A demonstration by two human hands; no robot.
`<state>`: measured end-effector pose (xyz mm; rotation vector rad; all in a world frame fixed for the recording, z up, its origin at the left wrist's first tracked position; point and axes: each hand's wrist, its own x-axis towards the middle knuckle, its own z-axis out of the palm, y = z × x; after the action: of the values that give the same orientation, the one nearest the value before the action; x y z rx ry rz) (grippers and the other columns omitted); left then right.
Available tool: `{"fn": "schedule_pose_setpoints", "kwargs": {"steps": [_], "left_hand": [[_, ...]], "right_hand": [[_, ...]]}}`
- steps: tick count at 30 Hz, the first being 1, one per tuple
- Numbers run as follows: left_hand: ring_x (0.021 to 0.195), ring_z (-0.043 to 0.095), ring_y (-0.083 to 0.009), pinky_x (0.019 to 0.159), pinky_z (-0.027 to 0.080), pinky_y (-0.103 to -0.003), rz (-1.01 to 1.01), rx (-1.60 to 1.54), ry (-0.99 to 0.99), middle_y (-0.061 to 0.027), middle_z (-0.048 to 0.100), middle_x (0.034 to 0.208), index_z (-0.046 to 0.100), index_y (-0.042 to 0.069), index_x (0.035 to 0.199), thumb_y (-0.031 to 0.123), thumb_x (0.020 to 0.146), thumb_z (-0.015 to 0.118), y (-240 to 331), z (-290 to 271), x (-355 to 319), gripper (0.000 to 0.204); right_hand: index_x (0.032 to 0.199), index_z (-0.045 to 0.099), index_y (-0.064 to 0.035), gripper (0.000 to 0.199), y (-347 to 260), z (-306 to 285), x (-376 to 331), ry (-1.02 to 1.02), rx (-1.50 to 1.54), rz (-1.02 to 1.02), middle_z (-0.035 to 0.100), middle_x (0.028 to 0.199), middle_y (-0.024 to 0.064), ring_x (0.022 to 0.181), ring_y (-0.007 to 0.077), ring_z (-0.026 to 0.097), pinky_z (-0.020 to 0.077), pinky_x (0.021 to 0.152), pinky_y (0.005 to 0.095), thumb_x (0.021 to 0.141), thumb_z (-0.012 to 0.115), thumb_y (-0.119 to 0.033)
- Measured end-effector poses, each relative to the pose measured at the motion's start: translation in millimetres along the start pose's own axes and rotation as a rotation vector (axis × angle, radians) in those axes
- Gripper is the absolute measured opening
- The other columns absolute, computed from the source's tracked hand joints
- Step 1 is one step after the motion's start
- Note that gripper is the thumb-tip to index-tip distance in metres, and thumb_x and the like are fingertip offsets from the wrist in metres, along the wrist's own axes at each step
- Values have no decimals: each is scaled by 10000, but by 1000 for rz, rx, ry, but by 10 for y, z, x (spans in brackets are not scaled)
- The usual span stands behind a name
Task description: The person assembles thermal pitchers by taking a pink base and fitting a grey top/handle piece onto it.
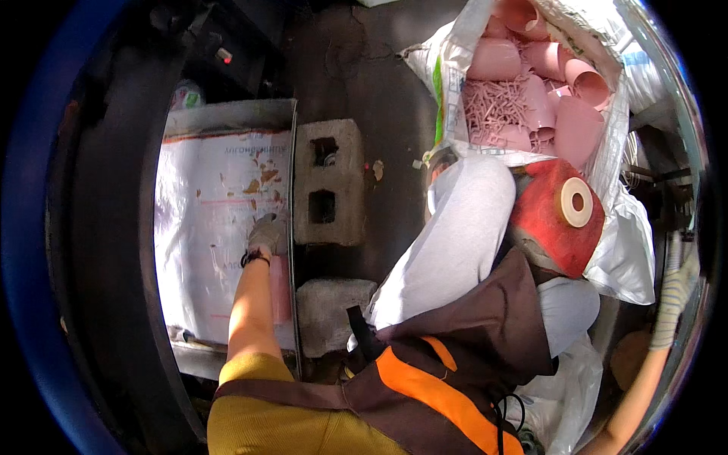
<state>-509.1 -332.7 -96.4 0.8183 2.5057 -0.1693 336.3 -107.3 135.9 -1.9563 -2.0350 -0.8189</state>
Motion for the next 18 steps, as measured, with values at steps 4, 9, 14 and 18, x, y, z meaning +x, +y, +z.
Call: {"fn": "schedule_pose_setpoints", "kwargs": {"steps": [4, 9, 14, 18], "left_hand": [[1168, 531, -376, 989, 420, -436, 200, 103, 47, -241, 569, 1236, 628, 31, 1170, 539, 915, 409, -982, 605, -259, 609], [959, 619, -382, 874, 462, -473, 10, 280, 151, -221, 666, 959, 702, -1, 880, 467, 902, 476, -986, 576, -536, 520], [727, 582, -349, 719, 444, -465, 942, 67, 520, -170, 625, 724, 665, 21, 671, 316, 849, 627, 305, -762, -792, 346], [707, 572, -296, 699, 443, -411, 1593, -89, 309, -86, 574, 671, 633, 52, 659, 236, 762, 718, 1692, -1572, -1994, 227]], "right_hand": [[1382, 465, -63, 474, -1152, -280, -119, 71, 198, -327, 381, 1463, 180, 1344, 345, 374, 284, 1120, 430, 942, 546, -221], [1351, 479, -33, 451, -1700, -254, -206, -26, 456, -244, 396, 1444, 179, 1335, 322, 387, 285, 1118, 415, 941, 551, -209], [1277, 525, 5, 378, -2936, -549, -659, -304, 1413, -47, 600, 1205, 121, 1119, 204, 561, 429, 990, 353, 912, 551, -88], [1188, 581, -62, 436, -3906, -1374, -631, -910, 1591, -371, 612, 1089, 165, 880, 285, 638, 519, 790, 386, 823, 666, -285]]}}
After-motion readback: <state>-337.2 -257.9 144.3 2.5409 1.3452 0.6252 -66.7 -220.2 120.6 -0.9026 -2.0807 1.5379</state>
